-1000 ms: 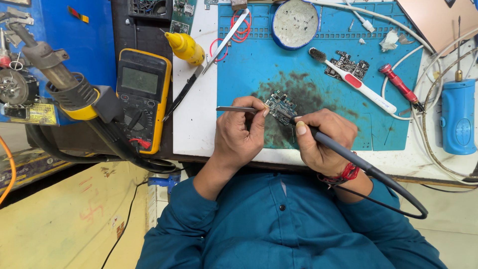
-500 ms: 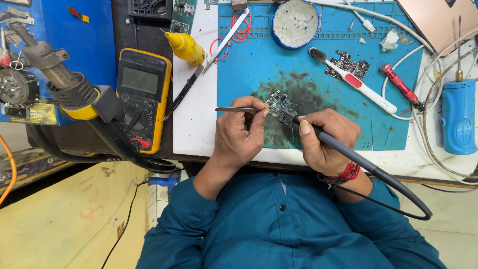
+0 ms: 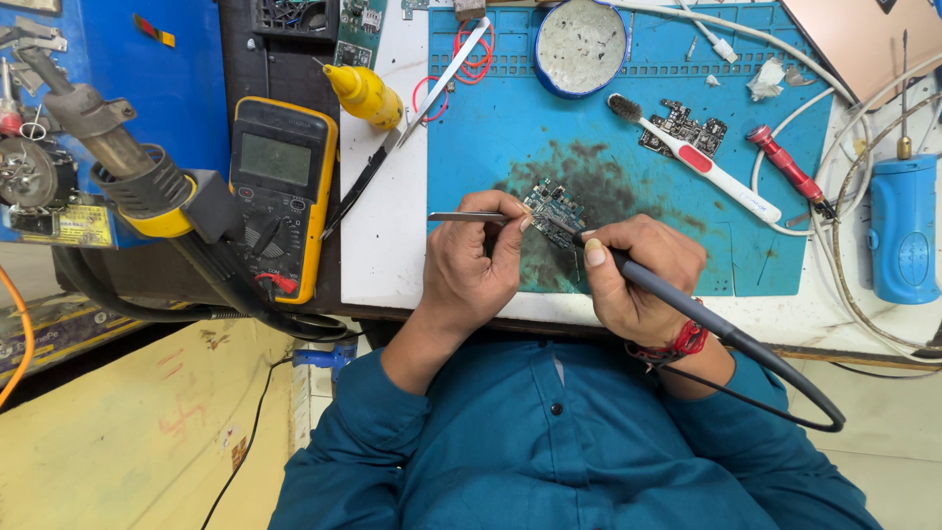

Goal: The person works on a small circuit board at an electronics repair workbench. They hold the board steady, use tweezers to position components, and solder the board with a soldering iron, dipping the iron or tweezers in flux between soldering passes.

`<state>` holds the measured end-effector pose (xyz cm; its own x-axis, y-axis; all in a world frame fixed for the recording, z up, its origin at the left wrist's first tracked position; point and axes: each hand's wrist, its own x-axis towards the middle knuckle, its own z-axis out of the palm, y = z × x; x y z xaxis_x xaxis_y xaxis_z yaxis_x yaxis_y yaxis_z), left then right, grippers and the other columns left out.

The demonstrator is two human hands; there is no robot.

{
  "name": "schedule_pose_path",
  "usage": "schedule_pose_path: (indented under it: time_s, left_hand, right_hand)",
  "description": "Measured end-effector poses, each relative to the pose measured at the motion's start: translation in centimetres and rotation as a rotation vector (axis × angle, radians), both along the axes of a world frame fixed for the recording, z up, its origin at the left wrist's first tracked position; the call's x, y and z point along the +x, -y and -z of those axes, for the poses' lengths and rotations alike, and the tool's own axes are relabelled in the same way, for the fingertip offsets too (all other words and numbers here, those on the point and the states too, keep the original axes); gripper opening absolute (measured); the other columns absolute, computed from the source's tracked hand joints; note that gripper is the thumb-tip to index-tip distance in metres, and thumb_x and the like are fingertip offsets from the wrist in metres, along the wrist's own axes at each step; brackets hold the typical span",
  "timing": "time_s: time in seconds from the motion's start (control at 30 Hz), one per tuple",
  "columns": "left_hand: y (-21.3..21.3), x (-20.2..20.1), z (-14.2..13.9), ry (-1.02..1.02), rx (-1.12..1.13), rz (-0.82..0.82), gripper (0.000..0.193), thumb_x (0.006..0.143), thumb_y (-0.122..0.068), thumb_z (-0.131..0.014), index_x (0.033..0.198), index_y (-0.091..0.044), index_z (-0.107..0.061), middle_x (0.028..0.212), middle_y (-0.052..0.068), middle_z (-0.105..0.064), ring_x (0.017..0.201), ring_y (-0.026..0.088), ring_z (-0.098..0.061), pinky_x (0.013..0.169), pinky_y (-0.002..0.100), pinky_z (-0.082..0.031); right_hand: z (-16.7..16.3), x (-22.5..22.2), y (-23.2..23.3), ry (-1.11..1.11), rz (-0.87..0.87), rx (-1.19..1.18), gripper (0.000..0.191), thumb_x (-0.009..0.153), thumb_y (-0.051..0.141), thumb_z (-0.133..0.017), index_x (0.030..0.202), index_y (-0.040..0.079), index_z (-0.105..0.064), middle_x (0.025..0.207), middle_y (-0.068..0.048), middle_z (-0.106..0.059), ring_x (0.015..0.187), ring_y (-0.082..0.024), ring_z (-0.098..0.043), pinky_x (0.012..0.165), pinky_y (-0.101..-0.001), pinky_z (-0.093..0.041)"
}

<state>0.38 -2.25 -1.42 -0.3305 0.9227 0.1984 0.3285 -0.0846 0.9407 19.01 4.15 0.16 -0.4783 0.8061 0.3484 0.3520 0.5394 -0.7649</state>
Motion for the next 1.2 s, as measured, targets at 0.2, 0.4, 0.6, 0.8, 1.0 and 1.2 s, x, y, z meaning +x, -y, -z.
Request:
schedule_pose_path:
  time_s: [0.2,0.4,0.6,0.8,1.0,1.2]
  left_hand:
    - [0.0,0.0,0.0,-0.002,-0.02,-0.009,0.013,0.101,-0.003,-0.07,0.109,-0.004,-0.06,0.095,0.006,-0.073,0.072,0.011,-0.07,0.065,0.025,-0.055]
    - [0.1,0.1,0.3,0.04,-0.004,-0.021,0.013,0.103,-0.004,-0.069,0.112,-0.004,-0.059,0.098,0.007,-0.074,0.077,0.011,-0.071,0.067,0.024,-0.057]
    - [0.2,0.1,0.9,0.105,0.029,-0.041,0.016,0.104,-0.005,-0.068,0.116,-0.003,-0.057,0.102,0.008,-0.074,0.08,0.01,-0.071,0.07,0.023,-0.057]
    - [0.1,0.0,1.0,0.202,0.079,-0.081,0.018,0.105,-0.004,-0.067,0.12,-0.001,-0.056,0.105,0.008,-0.073,0.079,0.007,-0.065,0.071,0.022,-0.054]
    - [-2.2,-1.3,-0.3,0.174,0.065,-0.092,0.018,0.103,-0.003,-0.07,0.12,0.0,-0.064,0.099,0.006,-0.073,0.074,0.003,-0.059,0.067,0.02,-0.05]
    - [-6.7,-2.3,-1.7,0.064,0.08,-0.042,0.016,0.1,-0.007,-0.074,0.114,-0.002,-0.07,0.074,0.001,-0.067,0.059,0.002,-0.054,0.055,0.022,-0.042]
  right_hand:
    - [0.1,0.3,0.1,-0.015,0.013,-0.006,0.007,0.099,0.007,-0.067,0.094,0.002,-0.068,0.083,-0.01,-0.069,0.066,-0.022,-0.063,0.057,-0.0297,-0.046]
    - [-0.5,-0.7,-0.4,-0.021,-0.019,0.113,0.014,0.108,0.008,-0.069,0.121,0.004,-0.066,0.098,-0.011,-0.073,0.078,-0.025,-0.071,0.07,-0.0326,-0.054]
    - [-1.8,-2.1,-0.8,0.27,-0.07,0.241,0.048,0.082,0.016,-0.081,0.124,0.005,-0.063,0.105,-0.015,-0.067,0.096,-0.036,-0.062,0.085,-0.0459,-0.046]
    - [-1.9,-2.2,-1.4,0.275,-0.115,0.223,0.046,0.083,0.005,-0.073,0.128,0.007,-0.063,0.111,-0.012,-0.069,0.104,-0.034,-0.063,0.092,-0.0466,-0.044]
    - [-1.3,-2.0,-1.7,0.248,-0.077,0.254,0.044,0.085,0.001,-0.07,0.128,0.008,-0.062,0.111,-0.011,-0.07,0.108,-0.034,-0.064,0.095,-0.0464,-0.045]
    - [-1.6,-2.4,-1.5,0.26,-0.011,0.238,0.043,0.087,0.003,-0.073,0.128,0.006,-0.062,0.108,-0.012,-0.069,0.105,-0.035,-0.064,0.093,-0.046,-0.045]
